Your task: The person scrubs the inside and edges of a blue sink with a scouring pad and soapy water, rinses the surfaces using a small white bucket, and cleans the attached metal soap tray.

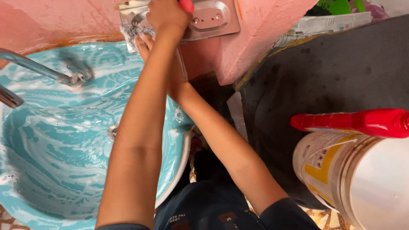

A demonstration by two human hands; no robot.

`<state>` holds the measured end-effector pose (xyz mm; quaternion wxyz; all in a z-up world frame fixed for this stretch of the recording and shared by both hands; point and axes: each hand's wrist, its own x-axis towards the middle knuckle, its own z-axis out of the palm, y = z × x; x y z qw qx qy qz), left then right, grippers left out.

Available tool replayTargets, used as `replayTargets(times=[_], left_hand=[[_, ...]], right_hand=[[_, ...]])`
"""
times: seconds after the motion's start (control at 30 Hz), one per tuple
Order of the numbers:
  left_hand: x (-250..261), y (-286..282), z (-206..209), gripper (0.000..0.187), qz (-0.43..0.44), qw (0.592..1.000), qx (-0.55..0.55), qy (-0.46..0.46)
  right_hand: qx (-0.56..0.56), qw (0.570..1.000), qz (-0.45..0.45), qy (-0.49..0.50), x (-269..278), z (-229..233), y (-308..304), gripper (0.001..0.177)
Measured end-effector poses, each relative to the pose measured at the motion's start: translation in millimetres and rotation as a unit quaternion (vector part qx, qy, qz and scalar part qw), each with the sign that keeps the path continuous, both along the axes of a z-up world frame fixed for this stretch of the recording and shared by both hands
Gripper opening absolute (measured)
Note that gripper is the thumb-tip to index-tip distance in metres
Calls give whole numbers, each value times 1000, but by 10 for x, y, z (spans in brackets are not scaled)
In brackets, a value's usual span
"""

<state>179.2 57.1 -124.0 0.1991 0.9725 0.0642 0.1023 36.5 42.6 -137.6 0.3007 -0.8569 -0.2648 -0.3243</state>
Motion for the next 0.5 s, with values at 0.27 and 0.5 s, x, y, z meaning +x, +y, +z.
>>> replayTargets(times=[0.27,0.5], left_hand=[[281,147,-51,39,-14,987,-59,146],[422,206,-188,17,-126,957,-151,215]], right_hand=[[-34,999,-23,25,-6,-4,18,40],[-52,998,-34,24,31,-23,30,42]])
